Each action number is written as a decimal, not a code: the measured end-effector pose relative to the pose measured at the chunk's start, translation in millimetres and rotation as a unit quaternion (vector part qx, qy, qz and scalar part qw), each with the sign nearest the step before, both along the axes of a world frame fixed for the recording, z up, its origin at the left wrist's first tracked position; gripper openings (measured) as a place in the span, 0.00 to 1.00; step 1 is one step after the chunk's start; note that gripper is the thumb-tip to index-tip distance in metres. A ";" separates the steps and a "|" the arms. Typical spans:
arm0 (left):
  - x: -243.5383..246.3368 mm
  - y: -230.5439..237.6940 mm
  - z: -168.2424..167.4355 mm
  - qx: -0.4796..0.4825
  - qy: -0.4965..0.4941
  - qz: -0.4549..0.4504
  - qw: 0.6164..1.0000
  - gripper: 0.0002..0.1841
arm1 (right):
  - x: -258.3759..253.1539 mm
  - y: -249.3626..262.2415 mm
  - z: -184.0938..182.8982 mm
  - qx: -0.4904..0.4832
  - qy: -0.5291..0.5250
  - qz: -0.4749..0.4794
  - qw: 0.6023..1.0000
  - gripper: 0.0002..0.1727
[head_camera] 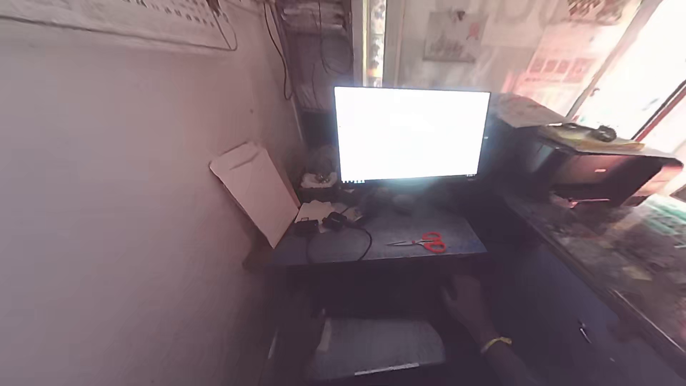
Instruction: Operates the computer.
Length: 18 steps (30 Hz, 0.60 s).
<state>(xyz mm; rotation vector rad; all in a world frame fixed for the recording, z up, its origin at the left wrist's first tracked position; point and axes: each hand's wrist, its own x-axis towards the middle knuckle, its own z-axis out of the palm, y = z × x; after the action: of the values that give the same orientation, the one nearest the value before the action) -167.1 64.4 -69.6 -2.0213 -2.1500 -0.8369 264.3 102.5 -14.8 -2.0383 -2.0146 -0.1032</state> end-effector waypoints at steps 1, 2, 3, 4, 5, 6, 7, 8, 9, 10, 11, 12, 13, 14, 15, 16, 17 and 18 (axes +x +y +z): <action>0.1 1.2 2.0 -0.015 0.006 -0.002 1.000 0.31 | 8.5 1.3 -6.5 0.000 -0.001 -0.004 1.000 0.38; -0.2 1.9 2.2 -0.023 0.012 -0.004 1.000 0.31 | 14.1 2.6 -13.7 0.007 -0.002 -0.002 1.000 0.38; -0.3 1.4 2.3 -0.040 0.014 -0.004 0.999 0.33 | 16.0 3.1 -17.2 0.005 0.002 0.000 1.000 0.38; -1.9 2.6 -2.2 -0.040 0.023 -0.003 0.999 0.34 | 16.3 4.0 -20.4 0.005 0.010 -0.003 1.000 0.37; -4.2 4.1 -8.9 -0.027 0.032 -0.006 0.999 0.35 | 16.4 4.8 -24.7 0.018 0.018 -0.002 1.000 0.36; -5.6 4.0 -14.4 -0.010 0.037 -0.010 0.999 0.35 | 16.6 3.7 -29.6 0.029 0.026 0.000 0.999 0.35; -6.4 3.7 -17.2 0.000 0.035 -0.014 0.999 0.34 | 16.6 1.1 -33.2 0.028 0.035 -0.002 0.999 0.34; -6.5 3.9 -17.4 0.007 0.031 -0.017 0.999 0.34 | 16.7 -0.9 -35.1 0.020 0.040 -0.008 0.999 0.34; -6.0 4.4 -15.7 0.015 0.028 -0.019 0.999 0.33 | 16.4 -2.0 -33.1 -0.001 0.051 -0.015 0.999 0.34; -4.6 4.8 -12.6 0.026 0.024 -0.023 0.999 0.32 | 16.0 -2.6 -28.9 -0.024 0.061 -0.021 0.998 0.35; -3.0 4.2 -8.7 0.026 0.018 -0.024 0.999 0.32 | 15.6 -2.4 -24.8 -0.038 0.065 -0.027 0.997 0.35; -2.0 3.1 -5.7 0.018 0.012 -0.025 0.999 0.31 | 14.9 -1.3 -20.0 -0.042 0.074 -0.030 0.996 0.33; -1.9 2.2 -5.5 0.015 0.010 -0.021 1.000 0.30 | 14.4 0.2 -16.5 -0.044 0.080 -0.031 0.995 0.32; -2.3 1.2 -7.2 0.012 0.007 -0.015 1.000 0.30 | 14.1 2.2 -14.7 -0.042 0.084 -0.030 0.995 0.31; -2.6 -0.2 -10.3 0.012 0.002 -0.007 1.000 0.31 | 14.5 5.0 -15.9 -0.034 0.084 -0.026 0.996 0.31; -2.5 -1.7 -14.1 0.017 -0.002 0.003 1.000 0.32 | 15.7 7.4 -19.2 -0.016 0.079 -0.017 0.997 0.31; -2.4 -3.5 -17.9 0.020 -0.001 0.014 1.000 0.33 | 16.8 8.6 -22.2 -0.004 0.075 -0.006 0.997 0.31; -2.1 -5.6 -21.3 0.020 0.002 0.023 1.000 0.34 | 17.2 8.1 -23.8 -0.002 0.073 0.002 0.997 0.31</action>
<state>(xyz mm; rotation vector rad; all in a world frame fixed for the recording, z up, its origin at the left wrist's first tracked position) -169.2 58.7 -90.9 -1.9450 -2.1515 -0.8627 281.5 110.7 -38.7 -1.9812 -1.9314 0.0496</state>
